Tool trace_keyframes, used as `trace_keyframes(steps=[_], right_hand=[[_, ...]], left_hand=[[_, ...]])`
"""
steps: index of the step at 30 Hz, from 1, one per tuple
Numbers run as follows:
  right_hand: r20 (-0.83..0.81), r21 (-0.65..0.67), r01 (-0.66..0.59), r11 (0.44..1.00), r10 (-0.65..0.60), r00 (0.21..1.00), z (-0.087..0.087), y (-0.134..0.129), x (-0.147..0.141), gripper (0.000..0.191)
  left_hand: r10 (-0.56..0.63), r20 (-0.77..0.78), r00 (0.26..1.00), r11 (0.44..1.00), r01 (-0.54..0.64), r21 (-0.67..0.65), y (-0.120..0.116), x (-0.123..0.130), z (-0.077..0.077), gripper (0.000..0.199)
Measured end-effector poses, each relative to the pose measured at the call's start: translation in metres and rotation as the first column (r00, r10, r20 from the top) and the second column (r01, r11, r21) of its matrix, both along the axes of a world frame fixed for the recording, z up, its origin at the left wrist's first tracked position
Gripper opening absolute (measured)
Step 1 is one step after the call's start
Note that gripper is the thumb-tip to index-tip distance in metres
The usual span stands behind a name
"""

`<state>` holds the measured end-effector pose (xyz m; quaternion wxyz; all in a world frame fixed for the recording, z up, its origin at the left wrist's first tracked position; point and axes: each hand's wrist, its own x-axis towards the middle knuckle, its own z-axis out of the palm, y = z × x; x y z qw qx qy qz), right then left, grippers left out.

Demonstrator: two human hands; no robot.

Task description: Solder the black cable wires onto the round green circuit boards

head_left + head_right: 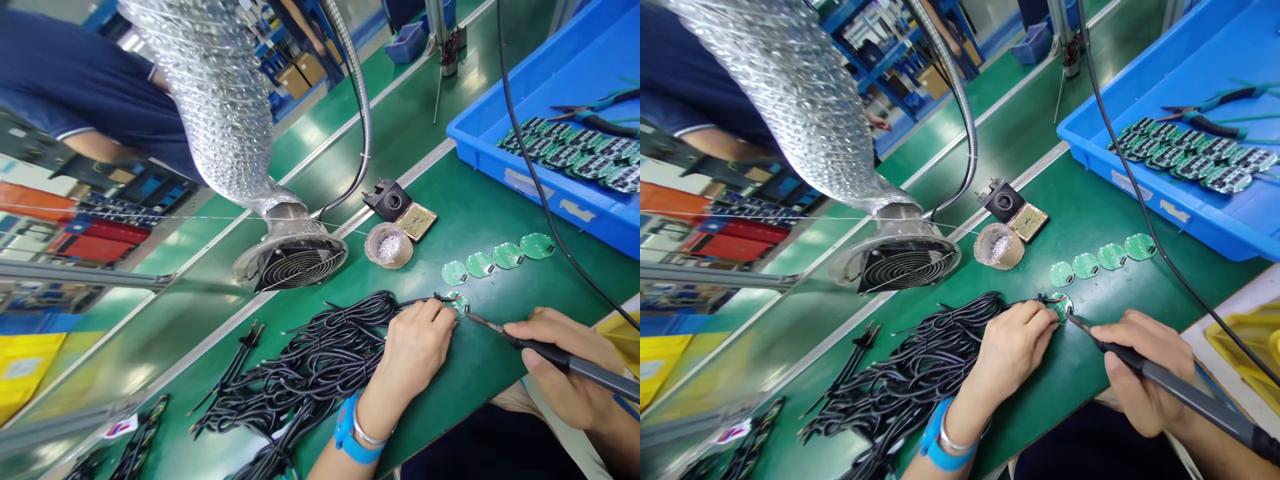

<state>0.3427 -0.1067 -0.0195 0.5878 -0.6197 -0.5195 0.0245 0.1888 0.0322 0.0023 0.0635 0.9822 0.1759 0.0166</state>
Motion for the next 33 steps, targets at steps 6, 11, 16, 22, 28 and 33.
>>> trace_keyframes(steps=[6, 11, 16, 22, 28, 33], right_hand=[[0.015, -0.001, -0.061, 0.998, 0.061, 0.998, 0.003, 0.006, 0.001, 0.019], [-0.036, -0.003, -0.073, 0.997, 0.073, 0.997, -0.006, 0.003, -0.001, 0.023], [-0.014, 0.0, -0.087, 0.996, 0.087, 0.996, -0.003, 0.005, -0.001, 0.023], [0.151, 0.06, -0.118, 0.991, 0.108, 0.983, -0.001, 0.008, -0.002, 0.024], [0.303, 0.079, -0.132, 0.988, 0.102, 0.948, -0.009, 0.002, -0.003, 0.024], [0.211, 0.095, -0.099, 0.991, 0.077, 0.974, -0.014, -0.005, -0.002, 0.027]], left_hand=[[0.012, 0.025, 1.0, 1.0, -0.012, 0.016, 0.003, 0.002, -0.002, 0.012], [0.028, 0.013, 1.0, 0.999, -0.028, 0.017, 0.002, 0.005, -0.004, 0.013], [0.035, 0.009, 0.999, 0.999, -0.035, 0.023, 0.002, 0.006, -0.004, 0.012], [0.042, -0.011, 0.999, 0.999, -0.042, 0.012, 0.001, 0.006, -0.004, 0.012], [0.037, -0.022, 0.999, 0.999, -0.037, 0.016, 0.001, 0.008, -0.003, 0.012], [0.032, -0.021, 0.999, 0.999, -0.032, 0.024, 0.001, 0.008, -0.003, 0.01]])
